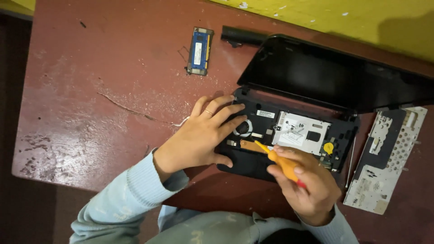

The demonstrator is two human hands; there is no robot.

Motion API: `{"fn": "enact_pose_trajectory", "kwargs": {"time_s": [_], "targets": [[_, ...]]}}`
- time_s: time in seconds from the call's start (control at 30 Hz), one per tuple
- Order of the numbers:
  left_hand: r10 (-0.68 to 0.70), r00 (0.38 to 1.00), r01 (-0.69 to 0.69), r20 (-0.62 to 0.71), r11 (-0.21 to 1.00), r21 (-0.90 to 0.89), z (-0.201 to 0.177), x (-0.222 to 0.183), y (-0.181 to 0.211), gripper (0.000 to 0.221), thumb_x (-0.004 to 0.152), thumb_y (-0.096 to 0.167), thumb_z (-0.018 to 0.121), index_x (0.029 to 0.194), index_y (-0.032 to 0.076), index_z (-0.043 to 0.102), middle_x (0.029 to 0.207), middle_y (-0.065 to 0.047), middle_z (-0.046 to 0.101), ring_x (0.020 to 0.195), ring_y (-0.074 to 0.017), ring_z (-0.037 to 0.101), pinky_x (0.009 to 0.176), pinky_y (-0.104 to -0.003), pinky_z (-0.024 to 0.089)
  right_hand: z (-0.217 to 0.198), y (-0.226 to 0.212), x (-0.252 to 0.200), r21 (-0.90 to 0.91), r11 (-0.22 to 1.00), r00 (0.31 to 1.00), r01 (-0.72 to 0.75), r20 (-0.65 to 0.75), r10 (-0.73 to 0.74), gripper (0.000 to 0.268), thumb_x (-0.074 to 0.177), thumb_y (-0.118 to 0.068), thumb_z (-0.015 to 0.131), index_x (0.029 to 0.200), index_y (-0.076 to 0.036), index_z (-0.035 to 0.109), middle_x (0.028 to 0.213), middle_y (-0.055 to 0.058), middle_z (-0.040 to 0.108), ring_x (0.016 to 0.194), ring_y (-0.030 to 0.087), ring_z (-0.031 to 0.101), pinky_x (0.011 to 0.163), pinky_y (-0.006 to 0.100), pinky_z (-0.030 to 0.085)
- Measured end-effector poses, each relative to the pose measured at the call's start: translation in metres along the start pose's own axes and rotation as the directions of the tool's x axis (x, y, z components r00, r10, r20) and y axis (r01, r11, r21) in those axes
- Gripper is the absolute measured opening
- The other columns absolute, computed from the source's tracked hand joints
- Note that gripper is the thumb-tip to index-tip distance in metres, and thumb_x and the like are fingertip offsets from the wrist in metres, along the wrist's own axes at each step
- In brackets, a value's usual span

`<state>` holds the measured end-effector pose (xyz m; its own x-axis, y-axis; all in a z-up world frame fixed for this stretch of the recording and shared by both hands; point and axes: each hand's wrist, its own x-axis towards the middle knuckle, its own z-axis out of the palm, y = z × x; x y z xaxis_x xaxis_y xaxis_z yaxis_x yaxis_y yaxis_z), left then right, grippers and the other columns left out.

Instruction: The person is disassembling a laptop, first removing the keyboard and then using a screwdriver to manipulate internal components.

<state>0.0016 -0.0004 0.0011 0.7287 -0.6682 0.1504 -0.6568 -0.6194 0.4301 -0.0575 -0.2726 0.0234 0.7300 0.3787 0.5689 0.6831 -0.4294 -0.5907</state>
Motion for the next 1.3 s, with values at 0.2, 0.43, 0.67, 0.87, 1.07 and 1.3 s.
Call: {"fn": "enact_pose_trajectory", "kwargs": {"time_s": [0.2, 0.43, 0.67, 0.87, 1.07, 1.3], "targets": [[0.003, 1.0, -0.003, 0.007, 1.0, 0.001, 0.002, 0.0, -0.001, 0.116, 0.055, 0.067, 0.094, 0.145, 0.005, 0.055, 0.152, -0.013, 0.046, 0.144, -0.0361, 0.034, 0.112, -0.061, 0.028, 0.002, 0.017, -0.008, 0.007, 0.998, 0.997, -0.056, -0.05, 0.056, 0.024, 0.092, -0.005, 0.074, 0.106, 0.0, 0.056, 0.117, 0.02, 0.062, 0.104, 0.036, 0.078, 0.082, 0.032, 0.072], [0.015, 1.0, -0.015, -0.024, 1.0, -0.003, 0.0, 0.002, -0.002, 0.112, 0.055, 0.065, 0.094, 0.142, 0.004, 0.058, 0.15, -0.013, 0.048, 0.143, -0.0358, 0.036, 0.112, -0.062, 0.028, -0.012, 0.0, 0.018, 0.19, 0.956, 0.973, -0.225, 0.095, 0.211, 0.034, 0.102, -0.002, 0.057, 0.132, -0.01, 0.044, 0.129, 0.029, 0.064, 0.119, 0.042, 0.074, 0.102, 0.045, 0.068], [0.002, 1.0, -0.002, -0.025, 1.0, -0.008, 0.001, 0.001, -0.001, 0.106, 0.06, 0.063, 0.093, 0.141, 0.004, 0.058, 0.149, -0.013, 0.049, 0.141, -0.0354, 0.037, 0.112, -0.062, 0.028, -0.006, 0.002, 0.014, 0.209, 0.951, 0.973, -0.23, 0.039, 0.227, 0.045, 0.097, 0.008, 0.065, 0.132, -0.006, 0.04, 0.12, 0.028, 0.068, 0.11, 0.041, 0.077, 0.101, 0.048, 0.07], [-0.004, 1.0, 0.004, -0.014, 1.0, -0.017, 0.0, 0.001, -0.002, 0.104, 0.062, 0.062, 0.092, 0.141, 0.003, 0.058, 0.149, -0.013, 0.049, 0.142, -0.0349, 0.036, 0.113, -0.062, 0.027, -0.004, 0.003, 0.014, 0.201, 0.961, 0.981, -0.192, 0.014, 0.193, 0.046, 0.097, 0.009, 0.065, 0.132, -0.008, 0.039, 0.115, 0.03, 0.067, 0.107, 0.042, 0.077, 0.1, 0.051, 0.07], [0.008, 0.999, -0.01, -0.031, 0.999, -0.037, -0.002, 0.001, -0.003, 0.101, 0.065, 0.061, 0.091, 0.14, 0.001, 0.059, 0.148, -0.014, 0.049, 0.141, -0.0354, 0.037, 0.113, -0.06, 0.027, -0.003, 0.003, 0.016, 0.155, 0.979, 0.991, -0.131, 0.002, 0.132, 0.052, 0.097, 0.01, 0.066, 0.132, -0.008, 0.033, 0.112, 0.032, 0.066, 0.106, 0.042, 0.076, 0.098, 0.051, 0.07], [0.006, 1.0, -0.007, -0.027, 0.999, -0.032, 0.0, 0.001, -0.003, 0.101, 0.066, 0.061, 0.09, 0.141, 0.001, 0.058, 0.149, -0.014, 0.049, 0.142, -0.0357, 0.036, 0.113, -0.06, 0.027, -0.003, 0.002, 0.013, 0.183, 0.97, 0.987, -0.158, 0.017, 0.158, 0.05, 0.097, 0.011, 0.066, 0.132, -0.008, 0.037, 0.115, 0.031, 0.066, 0.107, 0.042, 0.076, 0.099, 0.051, 0.071]]}}
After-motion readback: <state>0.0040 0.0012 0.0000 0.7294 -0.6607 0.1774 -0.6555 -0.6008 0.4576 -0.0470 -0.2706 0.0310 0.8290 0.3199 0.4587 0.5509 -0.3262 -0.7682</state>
